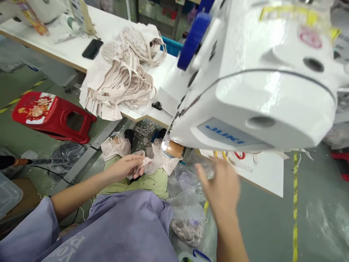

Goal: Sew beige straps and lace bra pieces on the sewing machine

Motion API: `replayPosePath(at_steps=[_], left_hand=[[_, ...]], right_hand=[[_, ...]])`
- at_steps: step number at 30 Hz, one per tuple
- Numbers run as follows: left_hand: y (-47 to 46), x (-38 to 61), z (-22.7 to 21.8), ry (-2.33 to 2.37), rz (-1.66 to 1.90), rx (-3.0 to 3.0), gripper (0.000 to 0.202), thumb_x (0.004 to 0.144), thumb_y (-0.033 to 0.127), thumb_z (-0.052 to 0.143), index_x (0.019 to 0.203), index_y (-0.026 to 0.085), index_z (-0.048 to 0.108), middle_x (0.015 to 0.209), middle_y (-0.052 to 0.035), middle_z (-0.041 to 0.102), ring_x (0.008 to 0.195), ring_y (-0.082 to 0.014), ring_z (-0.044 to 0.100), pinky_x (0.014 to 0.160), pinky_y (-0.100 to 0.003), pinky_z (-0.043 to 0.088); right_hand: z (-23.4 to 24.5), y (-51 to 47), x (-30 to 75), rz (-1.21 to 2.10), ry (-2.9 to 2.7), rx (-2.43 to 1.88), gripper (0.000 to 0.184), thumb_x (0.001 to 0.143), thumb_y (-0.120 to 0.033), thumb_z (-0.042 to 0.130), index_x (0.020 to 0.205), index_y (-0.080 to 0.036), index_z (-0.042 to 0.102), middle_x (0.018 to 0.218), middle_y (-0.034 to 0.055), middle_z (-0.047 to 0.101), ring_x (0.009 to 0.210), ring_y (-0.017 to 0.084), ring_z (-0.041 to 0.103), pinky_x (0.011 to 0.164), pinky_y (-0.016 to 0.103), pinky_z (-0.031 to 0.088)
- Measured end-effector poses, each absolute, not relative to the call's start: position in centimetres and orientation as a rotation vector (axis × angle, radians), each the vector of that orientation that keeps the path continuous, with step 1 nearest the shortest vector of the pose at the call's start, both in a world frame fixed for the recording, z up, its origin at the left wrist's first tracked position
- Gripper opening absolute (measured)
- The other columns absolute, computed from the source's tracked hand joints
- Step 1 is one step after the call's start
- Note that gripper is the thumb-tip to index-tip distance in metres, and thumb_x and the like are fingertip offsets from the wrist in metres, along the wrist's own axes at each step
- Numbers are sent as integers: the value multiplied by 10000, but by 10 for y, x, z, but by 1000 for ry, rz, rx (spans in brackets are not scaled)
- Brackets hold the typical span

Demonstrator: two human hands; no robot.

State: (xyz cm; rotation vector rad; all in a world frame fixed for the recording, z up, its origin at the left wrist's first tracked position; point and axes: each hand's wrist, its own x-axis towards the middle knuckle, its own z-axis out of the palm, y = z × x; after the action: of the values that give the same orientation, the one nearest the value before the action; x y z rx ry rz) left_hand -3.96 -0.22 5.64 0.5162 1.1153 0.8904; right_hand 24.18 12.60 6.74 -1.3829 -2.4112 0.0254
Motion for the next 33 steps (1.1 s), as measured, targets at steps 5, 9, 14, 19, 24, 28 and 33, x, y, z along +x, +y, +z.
replayPosePath(at_steps=[5, 9, 14, 19, 24, 28, 33], left_hand=[[5, -40, 74, 1049, 462, 824, 345, 911, 345, 441, 659, 177, 607, 606, -18, 614, 458, -115, 523, 444, -227, 359], [-6, -41, 66, 1473, 692, 1223, 272, 931, 353, 475, 959, 192, 692, 895, -71, 707, 730, -190, 632, 663, -294, 484], [-34, -14, 14, 1414, 935, 1112, 563, 903, 525, 581, 1370, 217, 519, 969, -97, 670, 906, -235, 628, 828, -371, 492], [-36, 41, -9, 655, 962, 367, 1038, 638, 868, 626, 1502, 410, 275, 1188, -95, 630, 952, -284, 689, 796, -412, 526], [-37, 43, 20, 603, 1245, 486, 1065, 587, 933, 574, 1457, 329, 453, 1162, -113, 652, 1131, -350, 619, 1008, -489, 460], [-27, 10, 50, 665, 1168, 1122, 1100, 617, 832, 688, 1535, 333, 345, 1507, -123, 462, 1388, -428, 420, 1168, -570, 301], [-14, -9, 74, 1055, 1104, 1652, 998, 800, 678, 654, 1589, 286, 185, 1591, -154, 328, 1474, -428, 265, 1213, -572, 203]], right_hand=[[35, 63, 180, 662, -2732, -515, 294, 985, -255, 473, 1242, -251, 616, 1218, 110, 689, 1079, 252, 673, 859, 390, 571], [17, 72, 186, 761, -2511, -861, 247, 1000, -331, 454, 1036, -218, 670, 967, 92, 752, 848, 232, 723, 708, 334, 565], [18, 87, 203, 1245, -1684, -1493, 335, 891, -542, 598, 807, -218, 584, 638, 8, 630, 540, 177, 586, 489, 278, 456], [32, 61, 176, 1917, -971, -1252, 351, 770, -538, 685, 765, -218, 543, 580, -11, 579, 438, 135, 490, 401, 259, 428], [65, 44, 177, 2015, -1135, -1112, 414, 828, -619, 628, 827, -213, 545, 603, -7, 580, 461, 136, 525, 471, 272, 498], [86, 63, 184, 1700, -1445, -1055, 391, 892, -608, 569, 876, -218, 588, 727, 18, 638, 616, 155, 585, 594, 282, 526], [92, 74, 185, 1523, -1432, -1012, 409, 916, -602, 519, 789, -217, 568, 776, 40, 610, 743, 192, 585, 708, 332, 520]])
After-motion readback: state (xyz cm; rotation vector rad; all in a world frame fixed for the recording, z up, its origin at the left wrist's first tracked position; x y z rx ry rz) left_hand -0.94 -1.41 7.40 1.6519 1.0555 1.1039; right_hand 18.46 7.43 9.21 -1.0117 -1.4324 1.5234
